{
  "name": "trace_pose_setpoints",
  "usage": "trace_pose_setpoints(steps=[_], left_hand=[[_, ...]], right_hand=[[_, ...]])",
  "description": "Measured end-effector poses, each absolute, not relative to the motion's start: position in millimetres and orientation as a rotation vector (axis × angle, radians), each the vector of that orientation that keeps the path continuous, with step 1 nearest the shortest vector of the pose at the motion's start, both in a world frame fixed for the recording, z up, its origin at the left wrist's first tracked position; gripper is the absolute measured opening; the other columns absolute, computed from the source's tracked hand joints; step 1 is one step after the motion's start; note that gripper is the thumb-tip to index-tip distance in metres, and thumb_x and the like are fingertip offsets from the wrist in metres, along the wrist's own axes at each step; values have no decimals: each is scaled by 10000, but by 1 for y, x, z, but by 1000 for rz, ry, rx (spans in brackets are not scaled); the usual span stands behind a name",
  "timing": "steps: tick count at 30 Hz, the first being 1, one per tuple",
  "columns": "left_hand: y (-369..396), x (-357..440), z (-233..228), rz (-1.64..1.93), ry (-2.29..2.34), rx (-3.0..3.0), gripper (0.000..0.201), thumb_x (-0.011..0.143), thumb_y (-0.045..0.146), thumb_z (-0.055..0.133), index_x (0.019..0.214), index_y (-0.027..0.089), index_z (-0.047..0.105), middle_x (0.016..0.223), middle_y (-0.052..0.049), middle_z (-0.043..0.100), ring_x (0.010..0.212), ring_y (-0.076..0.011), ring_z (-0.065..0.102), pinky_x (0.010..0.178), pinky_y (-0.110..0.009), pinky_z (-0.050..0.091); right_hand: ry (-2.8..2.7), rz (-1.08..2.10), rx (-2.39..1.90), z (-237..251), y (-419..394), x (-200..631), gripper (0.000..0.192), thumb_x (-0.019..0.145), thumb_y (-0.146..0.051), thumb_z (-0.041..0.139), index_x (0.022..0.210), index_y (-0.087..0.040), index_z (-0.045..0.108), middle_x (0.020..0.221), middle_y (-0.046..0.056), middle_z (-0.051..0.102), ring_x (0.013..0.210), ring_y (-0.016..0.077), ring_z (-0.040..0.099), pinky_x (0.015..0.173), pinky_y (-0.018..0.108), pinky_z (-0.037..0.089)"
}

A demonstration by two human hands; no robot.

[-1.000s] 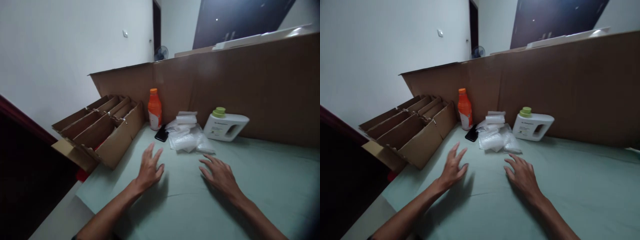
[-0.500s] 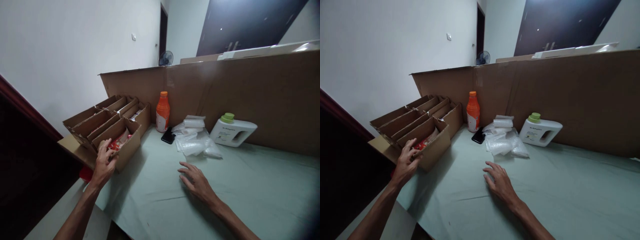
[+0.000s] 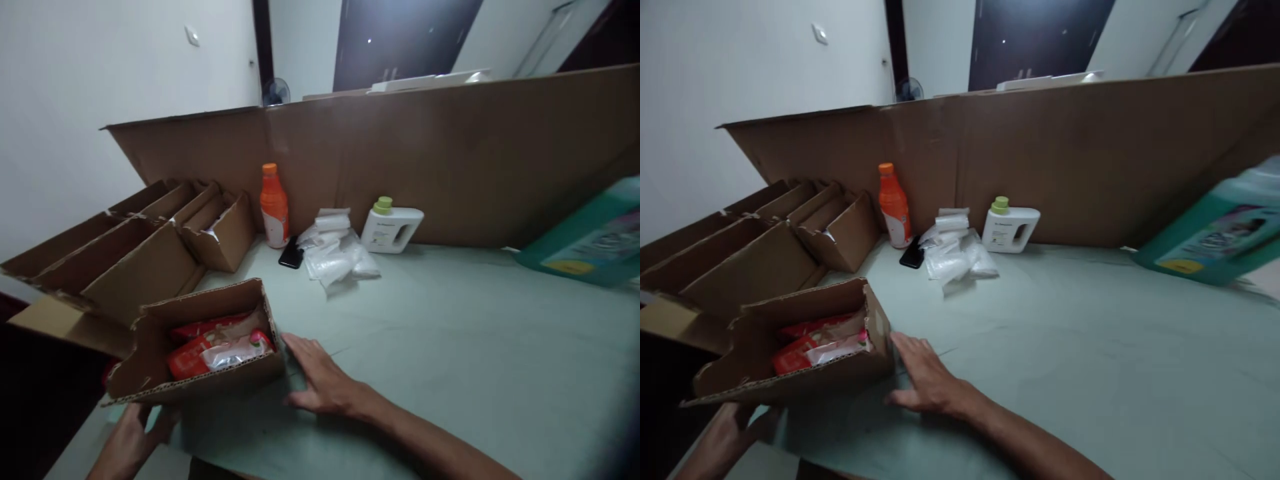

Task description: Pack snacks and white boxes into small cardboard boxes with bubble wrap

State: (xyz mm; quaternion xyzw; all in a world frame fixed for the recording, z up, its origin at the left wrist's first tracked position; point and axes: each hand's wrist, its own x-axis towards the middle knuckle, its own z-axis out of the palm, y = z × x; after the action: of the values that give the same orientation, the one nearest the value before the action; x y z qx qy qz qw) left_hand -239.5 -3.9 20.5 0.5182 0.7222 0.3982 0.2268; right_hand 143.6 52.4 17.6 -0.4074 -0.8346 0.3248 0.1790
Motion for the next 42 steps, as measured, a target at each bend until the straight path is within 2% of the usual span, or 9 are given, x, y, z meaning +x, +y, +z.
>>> trace_pose_setpoints(steps=[5, 12, 17, 24, 27, 30, 36, 39, 42], left_hand=[[-1, -199, 4, 1094, 1800, 1269, 724, 594, 697, 795, 1114, 204, 692, 1002, -95, 768, 1027, -363, 715, 946, -488, 588], [24, -99, 18, 1007, 1558, 1337, 567, 648, 587, 765, 1013, 158, 700, 1000, -141, 757, 1032, -353, 698, 913, -465, 576], [52, -39, 13, 1070, 1406, 1430, 458, 682, 497, 729, 994, 166, 670, 990, -117, 744, 982, -304, 695, 886, -411, 576], [34, -39, -16, 1094, 1499, 1370, 528, 698, 519, 732, 1087, 171, 657, 1097, -150, 736, 1167, -354, 655, 1035, -459, 518], [23, -42, -31, 1070, 1533, 1355, 599, 724, 529, 734, 1186, 161, 634, 1298, -180, 670, 1314, -364, 570, 1127, -467, 447], [15, -45, -39, 1071, 1576, 1302, 620, 757, 573, 710, 1222, 173, 624, 1317, -163, 668, 1333, -359, 559, 1145, -469, 436], [17, -60, -38, 1016, 1620, 1249, 608, 627, 644, 792, 1071, 237, 712, 1106, -96, 762, 1236, -380, 633, 1037, -464, 549], [20, -64, -35, 988, 1556, 1235, 595, 614, 639, 802, 1036, 229, 711, 1063, -107, 770, 1157, -371, 675, 988, -439, 575], [21, -65, -26, 979, 1544, 1265, 552, 678, 650, 748, 1022, 222, 694, 1080, -117, 762, 1095, -337, 700, 963, -405, 576]], right_hand=[[-2194, 912, -1152, 13, 47, 137, 1082, 734, -459, 788, 1605, -147, 226, 1582, 231, 387, 1427, 397, 406, 1180, 576, 324], [-1890, 704, -1325, 11, 18, 222, 729, 738, -224, 619, 1449, -186, 463, 1414, 172, 583, 1226, 329, 598, 1040, 510, 506], [-1988, 578, -1440, 20, 7, 304, 542, 764, -208, 519, 1296, -208, 625, 1198, 125, 719, 1010, 288, 701, 869, 432, 596], [-2021, 113, -1562, 46, 113, 324, 585, 850, -251, 569, 1432, -192, 547, 1472, 141, 566, 1358, 332, 510, 1082, 540, 451], [-2050, 146, -1509, 49, 171, 293, 370, 888, -224, 561, 1232, -215, 698, 1412, 109, 624, 1351, 312, 522, 1110, 499, 430], [-1988, 136, -1502, 58, 193, 280, 249, 939, -251, 530, 1060, -241, 747, 1290, 78, 698, 1297, 289, 565, 1104, 493, 435], [-1733, -17, -1401, 76, 103, 363, 232, 963, -360, 522, 1025, -274, 729, 1247, 80, 714, 1232, 279, 614, 1074, 521, 459], [-1967, 138, -1613, 70, 27, 418, 269, 928, -387, 521, 1043, -324, 755, 1164, 69, 754, 1127, 296, 682, 981, 524, 523], [-2132, 135, -1790, 69, -30, 441, 440, 843, -498, 647, 1264, -375, 692, 1296, 75, 703, 1175, 341, 659, 947, 549, 538]])
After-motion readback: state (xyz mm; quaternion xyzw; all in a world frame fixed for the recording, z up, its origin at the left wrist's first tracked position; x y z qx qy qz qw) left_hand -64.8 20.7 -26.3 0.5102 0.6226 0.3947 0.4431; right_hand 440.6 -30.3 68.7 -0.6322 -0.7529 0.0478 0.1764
